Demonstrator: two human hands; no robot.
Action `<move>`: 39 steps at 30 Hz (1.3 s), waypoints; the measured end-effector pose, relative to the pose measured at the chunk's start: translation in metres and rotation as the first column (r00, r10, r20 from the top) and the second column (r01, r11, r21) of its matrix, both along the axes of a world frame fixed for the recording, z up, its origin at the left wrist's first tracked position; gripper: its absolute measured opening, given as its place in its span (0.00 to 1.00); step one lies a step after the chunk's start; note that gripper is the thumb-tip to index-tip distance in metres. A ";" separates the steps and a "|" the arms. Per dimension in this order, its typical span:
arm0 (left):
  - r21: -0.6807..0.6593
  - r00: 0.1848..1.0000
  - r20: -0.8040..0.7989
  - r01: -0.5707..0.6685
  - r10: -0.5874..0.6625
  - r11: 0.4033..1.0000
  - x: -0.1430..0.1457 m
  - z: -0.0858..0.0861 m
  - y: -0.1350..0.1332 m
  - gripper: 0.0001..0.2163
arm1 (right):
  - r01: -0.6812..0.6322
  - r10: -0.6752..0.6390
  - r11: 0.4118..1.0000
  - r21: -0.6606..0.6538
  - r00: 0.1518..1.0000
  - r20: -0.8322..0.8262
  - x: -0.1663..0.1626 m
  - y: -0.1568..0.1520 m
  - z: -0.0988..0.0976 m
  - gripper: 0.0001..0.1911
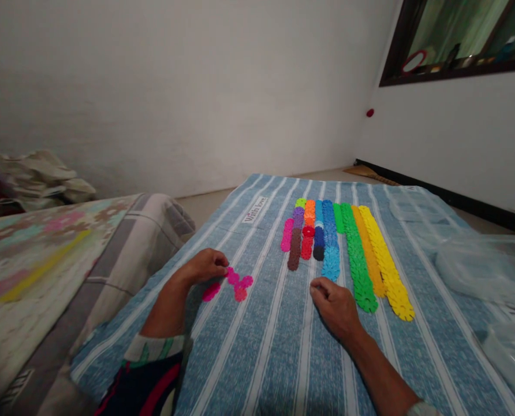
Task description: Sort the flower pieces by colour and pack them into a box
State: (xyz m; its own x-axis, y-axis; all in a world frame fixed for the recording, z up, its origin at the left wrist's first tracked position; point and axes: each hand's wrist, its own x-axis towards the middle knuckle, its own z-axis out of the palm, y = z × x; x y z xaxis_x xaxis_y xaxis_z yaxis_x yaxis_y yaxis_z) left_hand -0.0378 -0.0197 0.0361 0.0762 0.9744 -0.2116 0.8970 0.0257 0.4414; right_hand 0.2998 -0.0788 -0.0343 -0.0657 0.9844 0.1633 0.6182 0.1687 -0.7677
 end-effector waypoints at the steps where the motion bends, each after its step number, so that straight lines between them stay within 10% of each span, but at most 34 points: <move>1: -0.003 1.000 -0.007 0.006 -0.006 1.000 0.001 -0.001 0.000 0.04 | 0.000 0.000 1.000 0.000 1.000 -0.001 0.000 0.000 0.000 0.16; 10: -0.019 1.000 0.020 0.010 -0.010 1.000 0.001 -0.011 0.005 0.04 | -0.012 0.012 1.000 -0.001 1.000 0.003 0.001 0.001 0.001 0.17; 21: -0.131 0.876 0.482 0.055 0.015 0.990 -0.006 -0.003 -0.006 0.07 | -0.004 0.004 1.000 0.007 1.000 0.001 0.000 0.002 0.000 0.17; 39: -0.149 0.978 0.206 0.070 -0.039 0.986 0.003 -0.014 0.002 0.06 | -0.021 0.020 0.999 0.040 1.000 0.022 0.002 0.002 -0.005 0.16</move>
